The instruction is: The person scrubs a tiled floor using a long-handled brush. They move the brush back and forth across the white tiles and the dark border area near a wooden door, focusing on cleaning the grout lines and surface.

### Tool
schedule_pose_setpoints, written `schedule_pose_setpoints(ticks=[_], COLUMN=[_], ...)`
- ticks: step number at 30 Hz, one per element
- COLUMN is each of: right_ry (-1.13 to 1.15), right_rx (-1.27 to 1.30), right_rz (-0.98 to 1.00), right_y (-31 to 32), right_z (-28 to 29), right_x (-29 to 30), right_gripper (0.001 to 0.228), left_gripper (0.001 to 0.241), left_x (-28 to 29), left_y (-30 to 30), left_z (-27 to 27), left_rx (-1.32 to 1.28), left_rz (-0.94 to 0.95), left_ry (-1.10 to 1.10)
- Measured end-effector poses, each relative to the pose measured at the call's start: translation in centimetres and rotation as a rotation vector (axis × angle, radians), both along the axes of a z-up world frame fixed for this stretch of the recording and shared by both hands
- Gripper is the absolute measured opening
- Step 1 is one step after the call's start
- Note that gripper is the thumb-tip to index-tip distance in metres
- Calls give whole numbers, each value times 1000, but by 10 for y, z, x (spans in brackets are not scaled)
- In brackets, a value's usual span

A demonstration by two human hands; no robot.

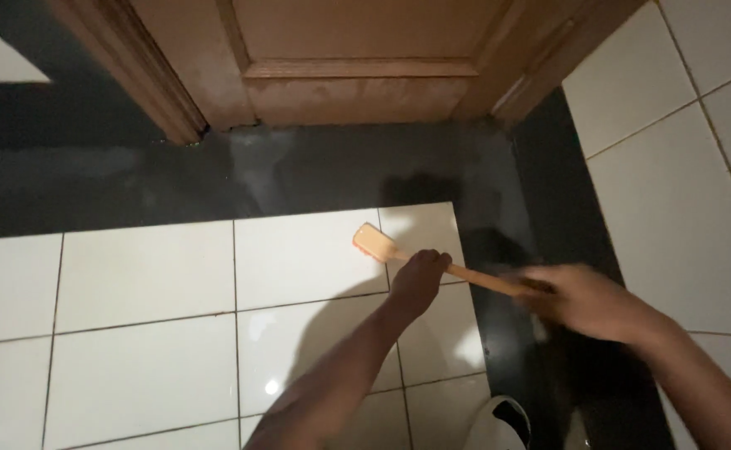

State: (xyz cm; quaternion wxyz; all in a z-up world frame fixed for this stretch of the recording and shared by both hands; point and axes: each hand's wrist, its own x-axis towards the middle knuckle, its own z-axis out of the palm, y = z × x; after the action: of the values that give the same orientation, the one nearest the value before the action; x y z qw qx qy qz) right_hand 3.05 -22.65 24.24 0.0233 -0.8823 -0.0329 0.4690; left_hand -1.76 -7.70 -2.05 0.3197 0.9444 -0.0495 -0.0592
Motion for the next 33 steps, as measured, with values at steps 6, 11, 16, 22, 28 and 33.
schedule_pose_setpoints(ticks=[6, 11, 16, 22, 28, 33], right_ry=[0, 8, -213, -94, -290, -303], right_rx=[79, 2, -140, -153, -56, -190], right_rz=[489, 508, 439, 264, 211, 587], right_y=[44, 90, -28, -15, -41, -78], right_z=[-111, -65, -199, -123, -218, -159], right_x=[-17, -29, 83, 4, 25, 36], right_gripper=[63, 48, 63, 58, 51, 41], left_gripper=[26, 50, 58, 43, 40, 38], left_x=[-34, -49, -49, -33, -28, -51], left_y=[17, 70, 134, 137, 85, 64], left_z=[-3, -12, -21, -70, -38, -33], left_rx=[63, 69, 544, 612, 566, 480], left_rz=[25, 87, 44, 33, -119, -332], left_ry=[115, 231, 364, 357, 281, 319])
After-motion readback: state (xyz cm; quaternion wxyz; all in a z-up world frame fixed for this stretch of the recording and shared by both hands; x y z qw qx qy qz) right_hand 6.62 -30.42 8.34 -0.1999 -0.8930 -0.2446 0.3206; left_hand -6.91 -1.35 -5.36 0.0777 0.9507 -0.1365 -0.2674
